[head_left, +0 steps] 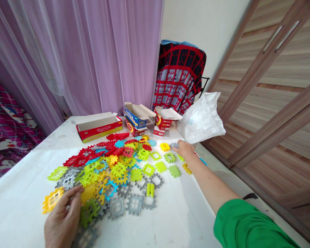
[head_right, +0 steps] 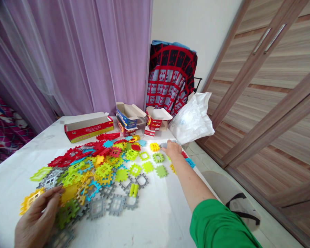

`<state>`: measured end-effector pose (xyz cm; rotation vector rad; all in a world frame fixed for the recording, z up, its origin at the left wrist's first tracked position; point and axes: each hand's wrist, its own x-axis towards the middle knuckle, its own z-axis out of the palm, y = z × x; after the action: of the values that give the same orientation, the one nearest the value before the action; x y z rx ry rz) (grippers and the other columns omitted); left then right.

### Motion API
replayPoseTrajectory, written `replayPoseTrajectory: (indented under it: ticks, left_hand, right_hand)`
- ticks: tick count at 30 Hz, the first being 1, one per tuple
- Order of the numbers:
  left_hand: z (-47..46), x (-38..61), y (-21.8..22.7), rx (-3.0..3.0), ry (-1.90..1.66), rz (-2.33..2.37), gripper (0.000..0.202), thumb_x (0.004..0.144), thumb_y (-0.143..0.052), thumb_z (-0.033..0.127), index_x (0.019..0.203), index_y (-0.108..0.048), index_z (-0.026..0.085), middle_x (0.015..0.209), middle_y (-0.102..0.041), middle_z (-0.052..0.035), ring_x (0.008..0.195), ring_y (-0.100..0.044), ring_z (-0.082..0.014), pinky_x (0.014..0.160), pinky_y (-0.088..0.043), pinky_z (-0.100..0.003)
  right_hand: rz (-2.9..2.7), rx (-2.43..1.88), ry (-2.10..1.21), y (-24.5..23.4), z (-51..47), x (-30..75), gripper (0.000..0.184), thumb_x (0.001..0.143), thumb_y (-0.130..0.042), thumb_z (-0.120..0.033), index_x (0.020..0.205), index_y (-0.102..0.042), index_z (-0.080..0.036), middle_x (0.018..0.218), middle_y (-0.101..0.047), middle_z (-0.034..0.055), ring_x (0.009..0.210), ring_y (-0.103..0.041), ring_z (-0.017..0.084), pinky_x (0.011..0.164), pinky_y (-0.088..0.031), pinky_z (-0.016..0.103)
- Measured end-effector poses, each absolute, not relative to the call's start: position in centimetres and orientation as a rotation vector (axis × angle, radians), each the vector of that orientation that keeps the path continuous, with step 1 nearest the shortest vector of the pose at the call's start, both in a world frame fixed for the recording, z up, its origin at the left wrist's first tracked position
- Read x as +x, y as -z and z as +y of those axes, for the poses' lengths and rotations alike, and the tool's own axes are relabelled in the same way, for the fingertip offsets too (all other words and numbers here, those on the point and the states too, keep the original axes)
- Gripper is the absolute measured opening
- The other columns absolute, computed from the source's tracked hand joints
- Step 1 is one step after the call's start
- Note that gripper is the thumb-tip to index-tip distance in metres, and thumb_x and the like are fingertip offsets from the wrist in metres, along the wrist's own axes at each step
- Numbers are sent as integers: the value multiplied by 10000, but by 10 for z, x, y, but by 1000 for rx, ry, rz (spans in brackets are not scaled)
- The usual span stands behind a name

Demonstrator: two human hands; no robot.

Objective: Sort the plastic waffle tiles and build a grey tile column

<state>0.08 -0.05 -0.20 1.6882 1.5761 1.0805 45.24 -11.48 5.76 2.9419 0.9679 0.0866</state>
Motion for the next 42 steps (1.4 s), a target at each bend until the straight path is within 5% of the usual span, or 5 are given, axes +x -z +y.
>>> replayPoseTrajectory:
  ticks: [10, 17, 25, 38, 42]
  left_hand:
    - [-4, 4, -8, 1659, -1027, 1598, 446, 648, -485, 575, 906, -687, 273, 974, -750, -28, 917, -665, -270, 740, -529, -366]
    - [-5, 5, -11, 1634, -1000, 1614, 447, 643, -478, 567, 908, -680, 269, 978, -741, -33, 937, -660, -284, 813, -511, -398]
    - [-1, 3, -8, 1635, -958, 1636, 496, 627, -471, 600, 923, -689, 267, 1002, -741, -23, 927, -664, -267, 798, -509, -385]
    - [-1, 2, -5, 1721, -1045, 1607, 450, 652, -482, 585, 892, -700, 273, 901, -762, -3, 778, -676, -223, 645, -516, -325]
    - [-1, 2, -5, 1716, -1035, 1608, 471, 650, -472, 594, 899, -699, 265, 935, -760, -18, 839, -679, -242, 711, -522, -352]
  right_hand:
    - [999, 2937, -8, -75, -146, 463, 321, 928, -450, -424, 1017, -721, -277, 1078, -727, 63, 1015, -663, 243, 783, -470, 315]
    - [1254, 2780, 130, -71, -167, 457, 547, 802, -637, -414, 1336, -572, -312, 1337, -608, 35, 1194, -569, 222, 936, -437, 295]
    - [1274, 2663, 203, -68, -159, 458, 626, 765, -651, -464, 1353, -557, -271, 1299, -605, 106, 1158, -591, 293, 931, -451, 376]
    - [1255, 2630, 206, -57, -155, 463, 550, 794, -608, -369, 1328, -550, -247, 1265, -619, 118, 1112, -618, 279, 877, -452, 343]
    - [1276, 2622, 200, -54, -154, 466, 529, 790, -619, -351, 1303, -570, -234, 1242, -627, 126, 1095, -623, 267, 865, -452, 323]
